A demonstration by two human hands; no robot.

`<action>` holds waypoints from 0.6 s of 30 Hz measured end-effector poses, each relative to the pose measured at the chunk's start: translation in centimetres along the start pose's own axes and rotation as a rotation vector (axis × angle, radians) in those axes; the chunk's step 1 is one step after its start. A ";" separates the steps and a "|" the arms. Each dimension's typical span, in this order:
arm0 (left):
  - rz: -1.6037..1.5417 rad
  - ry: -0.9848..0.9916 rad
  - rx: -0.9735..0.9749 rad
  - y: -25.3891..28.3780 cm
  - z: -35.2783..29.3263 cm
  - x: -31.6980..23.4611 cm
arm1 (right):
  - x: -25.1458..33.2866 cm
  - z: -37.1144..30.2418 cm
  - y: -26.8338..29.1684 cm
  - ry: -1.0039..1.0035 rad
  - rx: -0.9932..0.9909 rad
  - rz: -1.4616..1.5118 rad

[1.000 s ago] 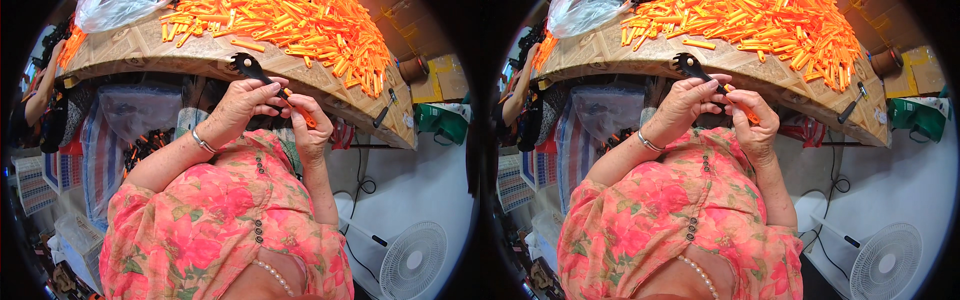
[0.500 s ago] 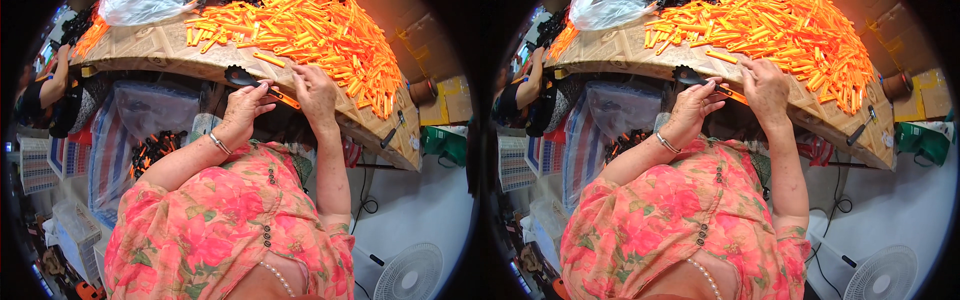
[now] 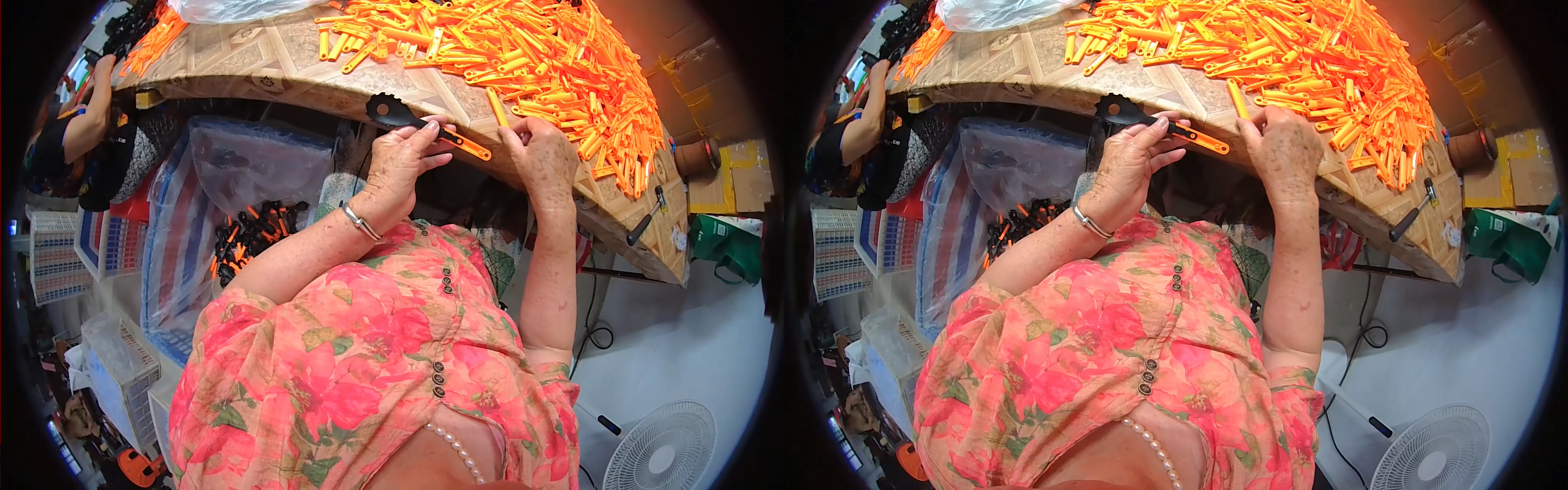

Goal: The person assembles small orange plastic tubes into black plastic holders using a hammer. They repeatedly pick up a tube, insert it into a holder, and strike it with a hammer to secure it, then place the finished unit on the table.

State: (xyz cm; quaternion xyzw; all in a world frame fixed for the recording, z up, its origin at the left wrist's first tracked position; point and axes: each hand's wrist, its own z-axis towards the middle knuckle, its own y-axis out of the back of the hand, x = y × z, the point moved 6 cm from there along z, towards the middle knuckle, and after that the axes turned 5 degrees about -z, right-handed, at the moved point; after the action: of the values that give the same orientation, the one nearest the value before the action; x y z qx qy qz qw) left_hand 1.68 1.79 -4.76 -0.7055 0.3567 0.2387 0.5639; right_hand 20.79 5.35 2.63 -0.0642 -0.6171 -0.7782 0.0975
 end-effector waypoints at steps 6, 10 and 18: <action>0.007 0.069 0.043 -0.8 0.0 0.8 | 1.0 0.6 1.6 0.413 -0.179 -0.132; -0.001 0.060 0.055 -0.6 0.2 0.7 | 1.1 2.8 -0.9 0.656 -0.104 -0.105; -0.066 0.026 0.010 -0.1 0.6 0.9 | 3.2 3.4 -1.0 0.713 -0.083 0.067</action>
State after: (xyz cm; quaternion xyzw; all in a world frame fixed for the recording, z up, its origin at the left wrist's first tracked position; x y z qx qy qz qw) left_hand 2.33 2.21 -5.50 -0.7171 0.3417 0.2092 0.5703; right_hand 17.40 8.67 3.19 0.1871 -0.5096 -0.7726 0.3293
